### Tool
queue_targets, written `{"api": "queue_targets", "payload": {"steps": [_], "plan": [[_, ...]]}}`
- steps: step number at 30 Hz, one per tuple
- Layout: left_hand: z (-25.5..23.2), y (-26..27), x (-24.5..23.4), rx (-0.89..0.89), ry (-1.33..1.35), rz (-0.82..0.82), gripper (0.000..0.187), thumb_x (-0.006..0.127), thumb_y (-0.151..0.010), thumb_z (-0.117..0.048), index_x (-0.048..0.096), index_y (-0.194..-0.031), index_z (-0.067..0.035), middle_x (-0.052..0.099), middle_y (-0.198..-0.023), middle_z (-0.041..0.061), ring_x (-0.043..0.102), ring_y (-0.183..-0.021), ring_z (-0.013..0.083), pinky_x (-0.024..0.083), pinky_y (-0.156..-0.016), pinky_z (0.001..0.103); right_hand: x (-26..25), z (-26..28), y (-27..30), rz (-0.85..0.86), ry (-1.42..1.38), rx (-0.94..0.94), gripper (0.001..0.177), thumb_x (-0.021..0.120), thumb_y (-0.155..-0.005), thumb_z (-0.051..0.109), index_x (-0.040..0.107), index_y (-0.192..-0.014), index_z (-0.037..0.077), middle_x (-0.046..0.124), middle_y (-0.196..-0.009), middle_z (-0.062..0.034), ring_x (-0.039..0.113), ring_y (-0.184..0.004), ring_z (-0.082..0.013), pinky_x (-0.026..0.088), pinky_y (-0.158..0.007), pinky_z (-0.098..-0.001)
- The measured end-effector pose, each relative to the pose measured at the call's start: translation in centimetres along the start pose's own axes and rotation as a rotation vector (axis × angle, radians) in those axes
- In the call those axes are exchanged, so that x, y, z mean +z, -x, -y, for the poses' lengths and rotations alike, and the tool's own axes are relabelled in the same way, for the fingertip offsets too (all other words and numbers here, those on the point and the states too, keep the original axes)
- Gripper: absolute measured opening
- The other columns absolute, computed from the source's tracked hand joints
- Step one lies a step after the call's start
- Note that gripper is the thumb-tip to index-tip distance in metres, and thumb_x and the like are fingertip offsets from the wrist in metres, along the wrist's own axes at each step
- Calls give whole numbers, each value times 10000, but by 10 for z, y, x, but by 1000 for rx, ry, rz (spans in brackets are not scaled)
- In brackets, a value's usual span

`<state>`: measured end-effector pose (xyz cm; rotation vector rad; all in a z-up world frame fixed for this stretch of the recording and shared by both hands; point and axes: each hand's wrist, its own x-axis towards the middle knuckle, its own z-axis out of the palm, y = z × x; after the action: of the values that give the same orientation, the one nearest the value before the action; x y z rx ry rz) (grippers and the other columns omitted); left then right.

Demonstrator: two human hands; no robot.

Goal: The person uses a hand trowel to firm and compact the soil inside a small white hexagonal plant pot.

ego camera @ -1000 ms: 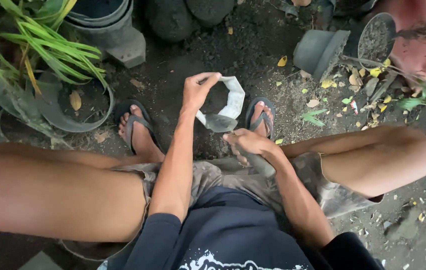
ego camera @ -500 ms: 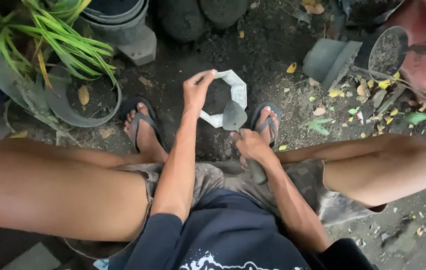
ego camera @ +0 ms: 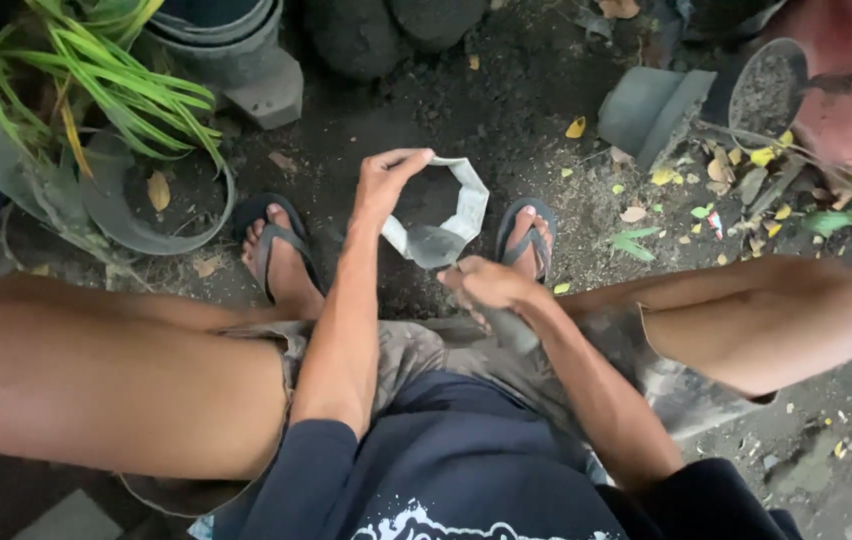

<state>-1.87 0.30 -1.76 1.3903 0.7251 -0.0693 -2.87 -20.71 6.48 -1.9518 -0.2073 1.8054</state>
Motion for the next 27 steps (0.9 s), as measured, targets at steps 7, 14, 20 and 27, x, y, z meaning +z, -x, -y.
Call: {"api": "queue_targets", "payload": {"steps": [7,14,20,27], "plan": [[-7,9,-12,-53,100,-9,350,828,-843,-412,817,-1071,-147,773,-1146,83,667,-1179,225,487,-1064,394,-9,-11,10,-60,-282,-50,422,623,-978,372,616,-727,34,650,-640,-187,632,-498,-301,501,-527,-458],[0,2,-16,-62,110,-6,361,830,-850,-422,813,-1090,-151,768,-1164,96,655,-1213,257,470,-1087,410,5,2,6,-41,-199,-20,279,523,-944,216,613,-823,-18,666,-686,-210,666,-466,-341,551,-481,-523],[3,2,-14,-78,128,-30,325,844,-827,-409,826,-1052,-176,781,-1136,72,671,-1195,235,479,-1076,389,-15,-45,-41,-98,-203,-35,378,568,-1002,334,657,-869,-8,676,-698,-201,687,-465,-318,556,-463,-498],[7,0,-9,-48,161,-42,289,855,-837,-395,834,-1033,-185,791,-1078,43,680,-1105,169,500,-1026,351,-24,-24,-4,-164,13,70,431,526,-1026,386,678,-977,-15,721,-747,-160,719,-525,-289,606,-507,-462]]}}
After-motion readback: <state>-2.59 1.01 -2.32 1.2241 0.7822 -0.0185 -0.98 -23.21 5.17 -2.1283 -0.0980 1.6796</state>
